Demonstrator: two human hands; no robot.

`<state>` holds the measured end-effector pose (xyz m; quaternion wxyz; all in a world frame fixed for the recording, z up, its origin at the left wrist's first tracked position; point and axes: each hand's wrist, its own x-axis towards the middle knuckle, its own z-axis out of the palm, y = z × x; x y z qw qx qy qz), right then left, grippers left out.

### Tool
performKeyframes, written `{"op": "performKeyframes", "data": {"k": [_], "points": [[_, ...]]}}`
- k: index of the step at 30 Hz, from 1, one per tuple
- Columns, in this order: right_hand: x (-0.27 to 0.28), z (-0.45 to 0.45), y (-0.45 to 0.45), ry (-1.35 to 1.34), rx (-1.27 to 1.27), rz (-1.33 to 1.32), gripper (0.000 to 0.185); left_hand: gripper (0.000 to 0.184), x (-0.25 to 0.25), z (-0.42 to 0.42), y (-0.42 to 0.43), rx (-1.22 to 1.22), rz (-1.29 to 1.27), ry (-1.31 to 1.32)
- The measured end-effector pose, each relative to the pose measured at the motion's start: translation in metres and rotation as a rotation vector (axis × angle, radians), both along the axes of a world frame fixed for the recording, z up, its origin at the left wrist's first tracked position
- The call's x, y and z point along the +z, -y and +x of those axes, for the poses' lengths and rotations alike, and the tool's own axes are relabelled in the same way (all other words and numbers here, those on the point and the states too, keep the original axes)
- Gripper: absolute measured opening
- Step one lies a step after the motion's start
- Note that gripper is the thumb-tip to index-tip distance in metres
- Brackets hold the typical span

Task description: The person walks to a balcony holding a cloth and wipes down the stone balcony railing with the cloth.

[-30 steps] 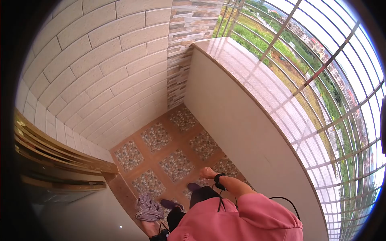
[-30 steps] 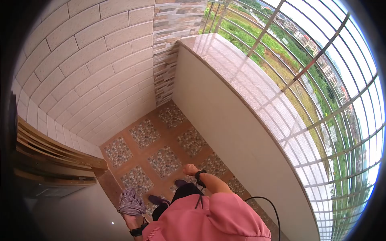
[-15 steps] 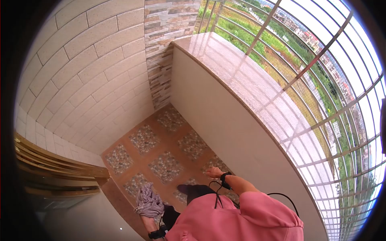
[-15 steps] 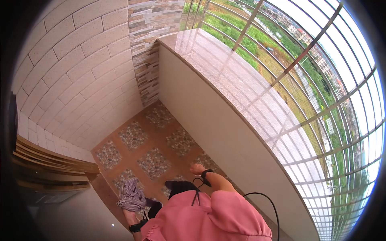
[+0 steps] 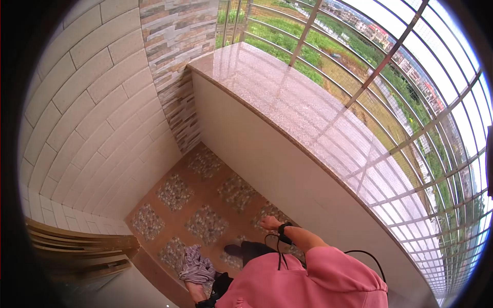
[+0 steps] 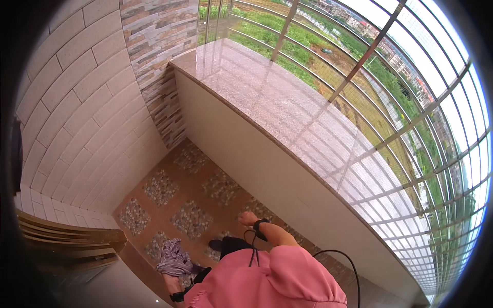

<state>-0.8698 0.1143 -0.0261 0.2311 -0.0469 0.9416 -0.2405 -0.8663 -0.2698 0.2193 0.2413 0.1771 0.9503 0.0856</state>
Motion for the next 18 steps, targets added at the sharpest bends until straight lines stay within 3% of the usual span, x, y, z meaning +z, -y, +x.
{"op": "performKeyframes", "data": {"k": [3,7,9,13,18], "points": [[0.012,-0.001,-0.001,-0.024,-0.144,-0.129,0.03,0.057,0.003,-0.008,-0.01,-0.044,-0.007,0.003],[0.002,0.011,-0.003,0.029,-0.24,-0.096,0.03,0.057,0.009,-0.022,-0.021,-0.094,-0.014,-0.001],[0.0,0.023,-0.007,0.023,-0.169,-0.017,0.031,0.057,0.013,-0.027,-0.024,-0.113,-0.017,-0.004],[0.011,0.048,-0.011,-0.038,-0.137,-0.099,0.035,0.058,0.02,-0.031,-0.029,-0.141,-0.024,-0.006],[-0.009,0.06,-0.011,0.077,-0.194,-0.046,0.038,0.057,0.019,-0.034,-0.03,-0.175,-0.064,-0.014]]}}
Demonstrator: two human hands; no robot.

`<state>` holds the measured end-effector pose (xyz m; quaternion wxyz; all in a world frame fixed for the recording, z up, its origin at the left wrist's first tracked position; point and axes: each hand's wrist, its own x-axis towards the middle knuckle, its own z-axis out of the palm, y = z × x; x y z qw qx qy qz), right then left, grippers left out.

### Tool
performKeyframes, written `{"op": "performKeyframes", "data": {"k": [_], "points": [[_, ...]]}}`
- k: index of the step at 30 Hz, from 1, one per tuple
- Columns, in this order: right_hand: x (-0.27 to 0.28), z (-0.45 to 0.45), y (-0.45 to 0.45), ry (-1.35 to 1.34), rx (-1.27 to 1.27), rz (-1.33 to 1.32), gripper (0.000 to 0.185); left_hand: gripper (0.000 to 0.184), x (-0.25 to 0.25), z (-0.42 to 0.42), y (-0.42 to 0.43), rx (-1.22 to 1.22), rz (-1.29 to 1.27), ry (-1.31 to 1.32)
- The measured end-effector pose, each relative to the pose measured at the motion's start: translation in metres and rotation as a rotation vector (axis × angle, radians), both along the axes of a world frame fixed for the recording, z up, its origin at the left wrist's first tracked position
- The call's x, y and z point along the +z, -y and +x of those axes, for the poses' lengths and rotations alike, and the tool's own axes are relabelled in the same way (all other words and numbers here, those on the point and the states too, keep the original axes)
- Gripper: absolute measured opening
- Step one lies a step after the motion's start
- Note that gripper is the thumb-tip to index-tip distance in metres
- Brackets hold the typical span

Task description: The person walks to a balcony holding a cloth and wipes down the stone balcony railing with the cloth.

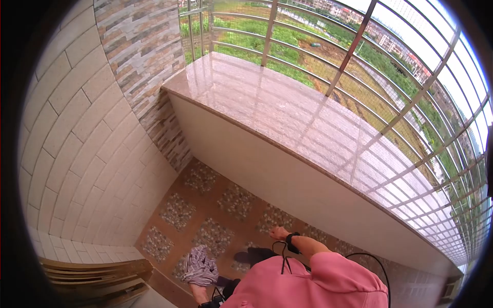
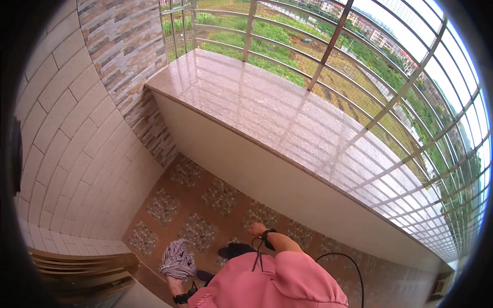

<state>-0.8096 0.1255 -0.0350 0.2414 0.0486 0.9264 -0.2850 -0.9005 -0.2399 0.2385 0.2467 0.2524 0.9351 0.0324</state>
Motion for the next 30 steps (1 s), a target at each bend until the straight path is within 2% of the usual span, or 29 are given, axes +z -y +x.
{"op": "performKeyframes", "data": {"k": [4,9,13,16,18,22,30], "points": [[0.0,-0.007,0.002,0.067,0.008,0.05,0.037,0.056,-0.005,0.002,0.002,-0.018,-0.042,0.002],[0.0,-0.009,0.009,-0.013,-0.094,-0.08,0.033,0.055,-0.014,0.019,0.006,-0.033,-0.091,0.041],[-0.024,-0.003,0.011,-0.065,0.073,-0.081,0.032,0.055,-0.02,0.027,0.012,-0.042,-0.129,0.068],[-0.011,-0.004,0.019,-0.101,0.095,-0.113,0.032,0.055,-0.023,0.026,0.015,-0.048,-0.151,0.081],[-0.003,-0.004,0.024,0.017,-0.067,-0.184,0.031,0.054,-0.025,0.024,0.018,-0.063,-0.17,0.091],[-0.007,-0.003,0.027,-0.012,0.025,-0.114,0.027,0.053,-0.013,0.022,0.016,-0.03,-0.17,0.074],[-0.007,-0.005,0.03,0.066,-0.049,-0.128,0.029,0.052,-0.018,0.016,0.022,-0.029,-0.108,-0.049]]}}
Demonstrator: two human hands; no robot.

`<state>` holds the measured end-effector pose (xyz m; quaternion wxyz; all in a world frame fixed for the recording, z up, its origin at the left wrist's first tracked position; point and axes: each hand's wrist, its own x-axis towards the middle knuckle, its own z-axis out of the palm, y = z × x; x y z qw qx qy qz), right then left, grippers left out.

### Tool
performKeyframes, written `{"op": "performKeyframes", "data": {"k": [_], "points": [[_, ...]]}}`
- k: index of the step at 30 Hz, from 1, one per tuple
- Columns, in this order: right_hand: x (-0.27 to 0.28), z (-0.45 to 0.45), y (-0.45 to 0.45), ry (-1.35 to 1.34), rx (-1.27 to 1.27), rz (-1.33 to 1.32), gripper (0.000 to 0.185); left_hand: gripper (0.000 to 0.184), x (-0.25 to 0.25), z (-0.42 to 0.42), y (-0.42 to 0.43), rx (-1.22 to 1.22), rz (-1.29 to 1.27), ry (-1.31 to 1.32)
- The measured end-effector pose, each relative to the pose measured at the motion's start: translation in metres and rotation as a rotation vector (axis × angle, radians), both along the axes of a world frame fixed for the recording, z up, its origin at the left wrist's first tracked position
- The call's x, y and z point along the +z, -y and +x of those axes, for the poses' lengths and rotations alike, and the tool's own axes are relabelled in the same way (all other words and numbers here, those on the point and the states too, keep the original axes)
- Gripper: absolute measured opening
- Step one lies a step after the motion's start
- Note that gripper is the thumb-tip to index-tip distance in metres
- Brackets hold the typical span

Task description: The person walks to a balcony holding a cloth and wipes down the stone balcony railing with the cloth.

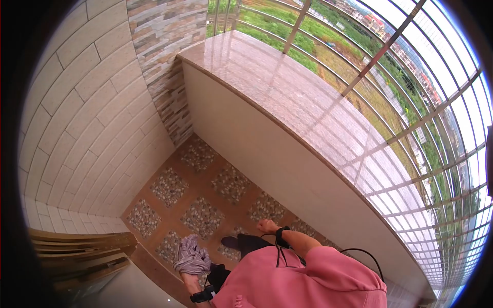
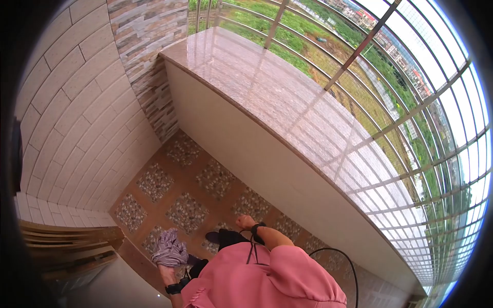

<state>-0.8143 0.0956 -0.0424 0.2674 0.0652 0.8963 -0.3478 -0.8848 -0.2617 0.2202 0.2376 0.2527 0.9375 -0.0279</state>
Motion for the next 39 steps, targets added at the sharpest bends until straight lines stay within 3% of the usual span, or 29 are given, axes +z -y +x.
{"op": "performKeyframes", "data": {"k": [10,21,27,39], "points": [[0.008,-0.019,0.011,0.083,0.092,0.043,0.032,0.051,-0.004,0.017,0.011,0.075,0.005,0.015],[-0.004,-0.028,0.01,-0.121,0.108,0.008,0.033,0.05,-0.008,0.026,0.008,0.143,0.04,0.036],[0.007,-0.041,0.019,0.033,0.115,0.074,0.032,0.05,-0.01,0.031,0.01,0.169,0.05,0.038],[0.006,-0.037,0.03,-0.003,0.126,0.047,0.031,0.049,-0.018,0.035,0.015,0.228,0.134,0.014]]}}
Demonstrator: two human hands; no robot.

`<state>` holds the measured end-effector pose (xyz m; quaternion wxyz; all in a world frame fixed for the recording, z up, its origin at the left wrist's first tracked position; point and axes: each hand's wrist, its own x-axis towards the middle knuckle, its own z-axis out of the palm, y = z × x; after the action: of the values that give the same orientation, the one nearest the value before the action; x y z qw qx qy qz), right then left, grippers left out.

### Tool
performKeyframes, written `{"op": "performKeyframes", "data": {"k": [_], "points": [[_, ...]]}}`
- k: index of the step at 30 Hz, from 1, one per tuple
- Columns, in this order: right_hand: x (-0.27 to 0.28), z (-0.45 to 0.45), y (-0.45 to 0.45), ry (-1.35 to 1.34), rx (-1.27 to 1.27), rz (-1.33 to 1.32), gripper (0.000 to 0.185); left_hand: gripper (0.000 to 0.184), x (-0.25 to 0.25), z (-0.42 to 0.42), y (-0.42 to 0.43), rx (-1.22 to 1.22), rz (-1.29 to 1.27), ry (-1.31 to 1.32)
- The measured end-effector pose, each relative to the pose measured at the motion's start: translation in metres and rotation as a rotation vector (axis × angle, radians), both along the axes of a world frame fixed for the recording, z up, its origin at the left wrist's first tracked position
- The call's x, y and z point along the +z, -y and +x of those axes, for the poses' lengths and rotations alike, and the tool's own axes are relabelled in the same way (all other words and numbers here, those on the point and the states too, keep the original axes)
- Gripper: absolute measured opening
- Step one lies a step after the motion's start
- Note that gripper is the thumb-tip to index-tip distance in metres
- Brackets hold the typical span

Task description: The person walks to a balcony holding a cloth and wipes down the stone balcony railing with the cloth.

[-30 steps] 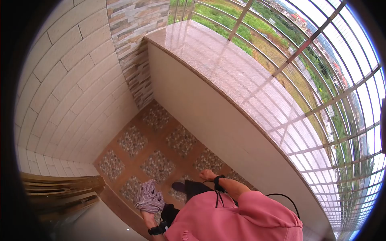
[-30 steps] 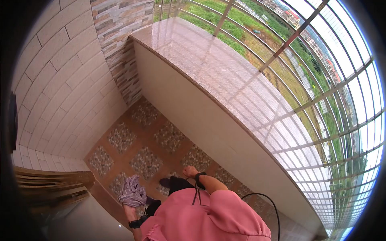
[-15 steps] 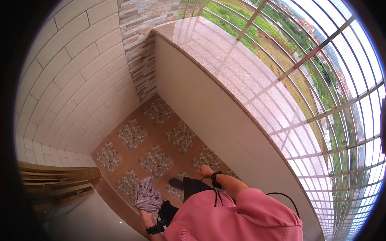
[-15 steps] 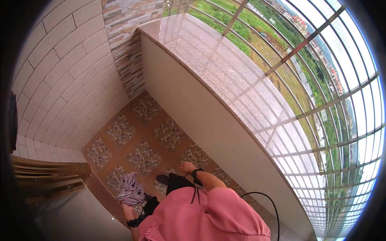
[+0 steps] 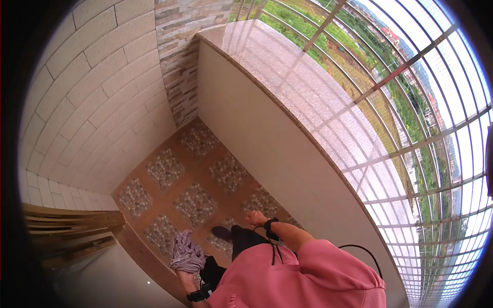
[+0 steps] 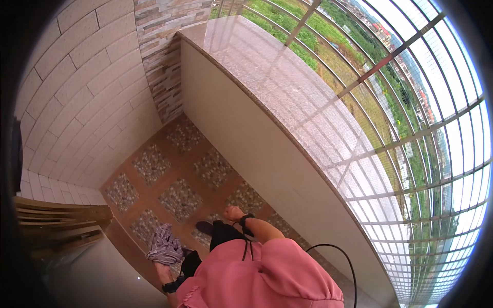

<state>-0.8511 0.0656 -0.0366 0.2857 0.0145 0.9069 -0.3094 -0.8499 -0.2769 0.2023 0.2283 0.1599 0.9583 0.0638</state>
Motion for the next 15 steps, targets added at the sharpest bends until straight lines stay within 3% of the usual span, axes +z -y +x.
{"op": "performKeyframes", "data": {"k": [15], "points": [[0.011,-0.001,0.033,0.011,0.0,0.068,0.031,0.048,-0.015,-0.003,0.034,0.121,0.171,-0.117]]}}
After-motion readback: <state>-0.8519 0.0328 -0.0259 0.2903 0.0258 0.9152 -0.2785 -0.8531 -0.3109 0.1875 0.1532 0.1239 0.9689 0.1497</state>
